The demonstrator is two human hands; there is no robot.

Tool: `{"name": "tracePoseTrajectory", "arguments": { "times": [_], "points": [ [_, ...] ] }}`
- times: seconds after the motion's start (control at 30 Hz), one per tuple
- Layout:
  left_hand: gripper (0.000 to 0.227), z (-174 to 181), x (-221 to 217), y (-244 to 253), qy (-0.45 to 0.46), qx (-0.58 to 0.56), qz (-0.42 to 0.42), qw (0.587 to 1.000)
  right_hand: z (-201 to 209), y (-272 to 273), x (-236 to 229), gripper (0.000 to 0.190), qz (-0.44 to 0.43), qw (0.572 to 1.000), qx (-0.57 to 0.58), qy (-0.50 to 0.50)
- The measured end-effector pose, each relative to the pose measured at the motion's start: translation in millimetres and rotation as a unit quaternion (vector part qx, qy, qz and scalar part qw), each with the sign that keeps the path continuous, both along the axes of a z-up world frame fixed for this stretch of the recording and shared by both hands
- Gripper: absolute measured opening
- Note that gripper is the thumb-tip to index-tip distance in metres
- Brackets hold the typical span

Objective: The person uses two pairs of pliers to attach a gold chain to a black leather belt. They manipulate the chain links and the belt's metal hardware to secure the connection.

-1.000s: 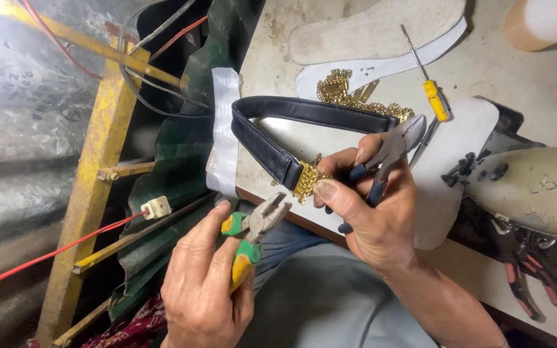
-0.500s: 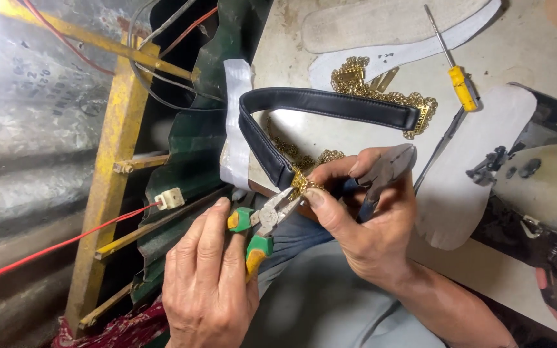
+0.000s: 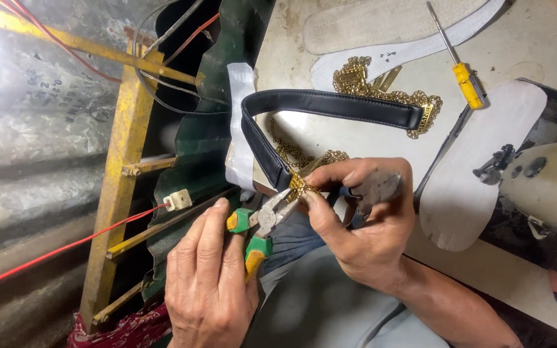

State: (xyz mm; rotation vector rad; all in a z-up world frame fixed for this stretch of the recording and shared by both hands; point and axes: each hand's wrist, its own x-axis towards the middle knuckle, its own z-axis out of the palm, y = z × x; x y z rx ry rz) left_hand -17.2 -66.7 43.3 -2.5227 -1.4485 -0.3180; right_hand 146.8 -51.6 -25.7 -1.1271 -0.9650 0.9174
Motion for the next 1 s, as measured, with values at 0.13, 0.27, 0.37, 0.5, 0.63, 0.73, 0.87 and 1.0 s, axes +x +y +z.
{"name": "tracePoseTrajectory", "arguments": {
  "times": [0.13,0.27,0.37,0.5,0.63,0.73,0.87,1.0],
  "points": [
    [0.044,1.0,3.1,-1.5,-0.002,0.009,0.004,1.000,-2.8,-0.7,-1.8,0.041,0.007,0.999,0.027,0.028],
    [0.047,0.9,6.9,-2.8,-0.001,0.021,0.009,1.000,-4.7,-1.4,-2.5,0.043,-0.002,0.999,0.052,-0.012],
    [0.046,1.0,10.3,-3.7,-0.001,0.036,0.013,0.999,-9.1,-2.9,-4.2,0.044,-0.018,0.997,0.066,-0.026],
    [0.037,-3.5,-1.7,-6.3,-0.096,-0.047,0.000,0.994,-3.5,-1.5,0.7,0.042,0.011,0.998,0.058,-0.011],
    [0.021,1.9,-17.1,5.6,-0.290,-0.198,0.024,0.936,-3.5,3.1,12.6,0.041,0.070,0.996,0.033,0.040],
    [0.014,4.3,-10.7,24.0,-0.391,-0.260,0.032,0.883,7.0,7.3,19.5,0.041,0.098,0.989,-0.104,0.041],
    [0.018,-13.9,-7.0,47.4,-0.410,-0.269,-0.027,0.871,-1.2,6.2,23.6,0.046,0.129,0.973,-0.152,0.118],
    [0.018,-37.2,-6.2,59.9,-0.457,-0.301,-0.082,0.833,-4.2,8.0,24.3,0.049,0.162,0.941,-0.190,0.229]
  ]
}}
